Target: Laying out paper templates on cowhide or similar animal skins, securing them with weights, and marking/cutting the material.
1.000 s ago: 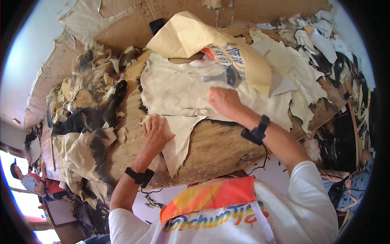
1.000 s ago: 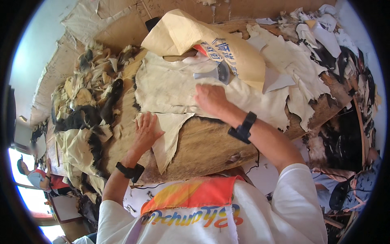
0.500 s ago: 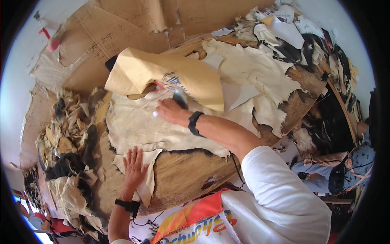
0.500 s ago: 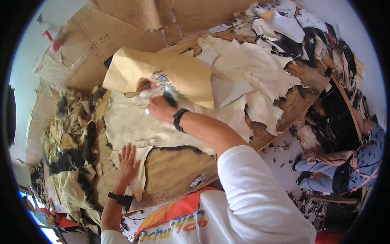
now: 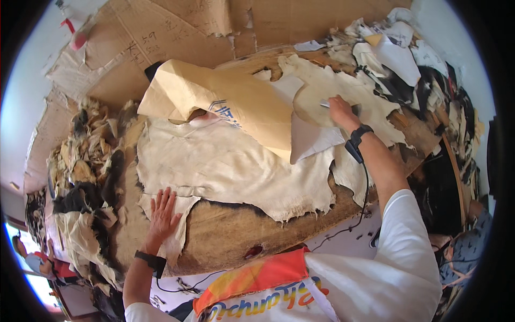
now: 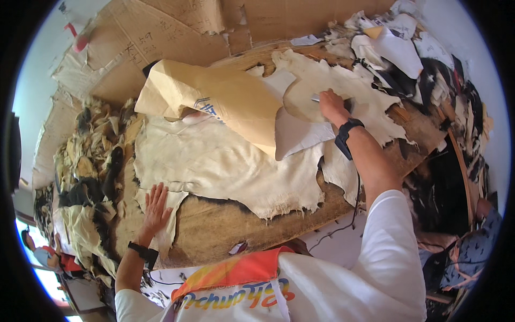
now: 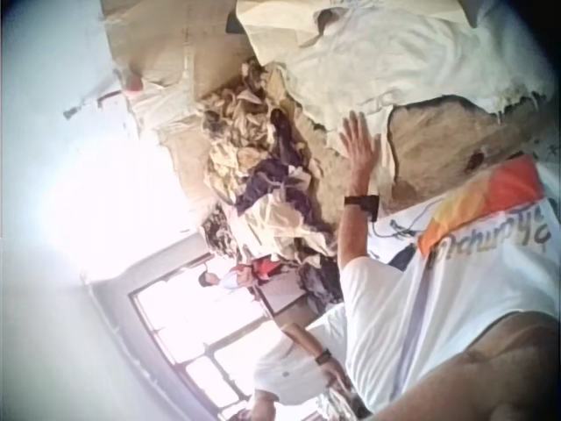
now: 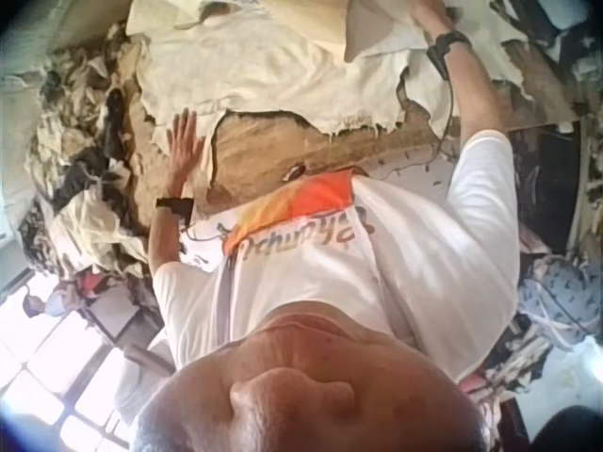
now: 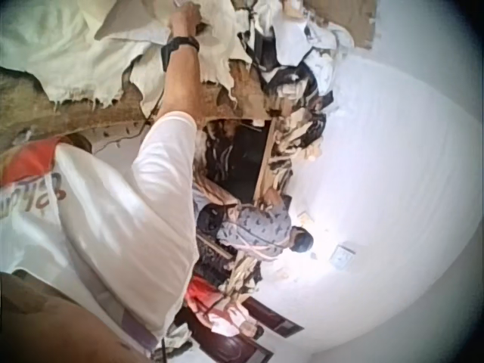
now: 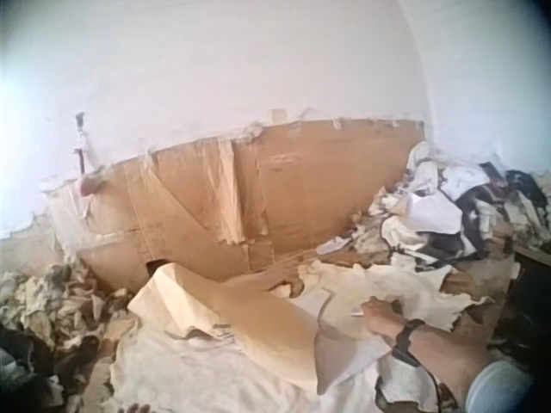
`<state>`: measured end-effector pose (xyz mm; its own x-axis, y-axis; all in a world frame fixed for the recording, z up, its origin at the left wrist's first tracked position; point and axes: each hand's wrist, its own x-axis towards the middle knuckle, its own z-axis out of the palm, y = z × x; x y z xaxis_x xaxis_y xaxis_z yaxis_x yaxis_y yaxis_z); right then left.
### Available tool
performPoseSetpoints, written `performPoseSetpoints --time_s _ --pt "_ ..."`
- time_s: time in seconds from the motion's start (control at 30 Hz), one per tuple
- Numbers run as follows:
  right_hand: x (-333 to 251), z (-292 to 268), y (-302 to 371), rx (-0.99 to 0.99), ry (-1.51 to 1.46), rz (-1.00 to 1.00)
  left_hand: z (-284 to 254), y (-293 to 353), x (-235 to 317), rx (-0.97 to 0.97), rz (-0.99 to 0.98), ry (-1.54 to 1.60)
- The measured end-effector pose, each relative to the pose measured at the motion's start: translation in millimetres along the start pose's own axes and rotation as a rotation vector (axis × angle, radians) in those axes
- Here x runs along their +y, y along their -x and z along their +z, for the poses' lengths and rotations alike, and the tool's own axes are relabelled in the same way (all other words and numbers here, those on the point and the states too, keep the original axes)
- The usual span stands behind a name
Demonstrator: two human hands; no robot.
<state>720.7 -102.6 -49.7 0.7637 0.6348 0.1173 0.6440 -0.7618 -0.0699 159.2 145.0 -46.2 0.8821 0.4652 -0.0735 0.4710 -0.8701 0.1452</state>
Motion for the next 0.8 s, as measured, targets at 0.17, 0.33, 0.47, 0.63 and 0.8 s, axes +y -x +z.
performPoseSetpoints --time_s 0.17,0.33,0.47,0.63,0.8 --pt "-43 6 -8 0.026 0.107 -0.153 6 12 -12 -0.018 -0.053 0.021" --pt "-106 -38 24 -0.897 -1.382 0.325 7 1 -11 0.051 0.004 -0.021" --pt "-150 -36 45 -0.746 -1.819 0.343 8 4 -12 0.031 -0.013 -0.016" --pt "-196 -55 127 -0.411 -1.115 -0.380 15 12 -24 0.119 0.013 0.081" --pt "-226 -48 217 -0.346 -0.719 -0.764 7 26 -66 0.297 0.063 0.615"
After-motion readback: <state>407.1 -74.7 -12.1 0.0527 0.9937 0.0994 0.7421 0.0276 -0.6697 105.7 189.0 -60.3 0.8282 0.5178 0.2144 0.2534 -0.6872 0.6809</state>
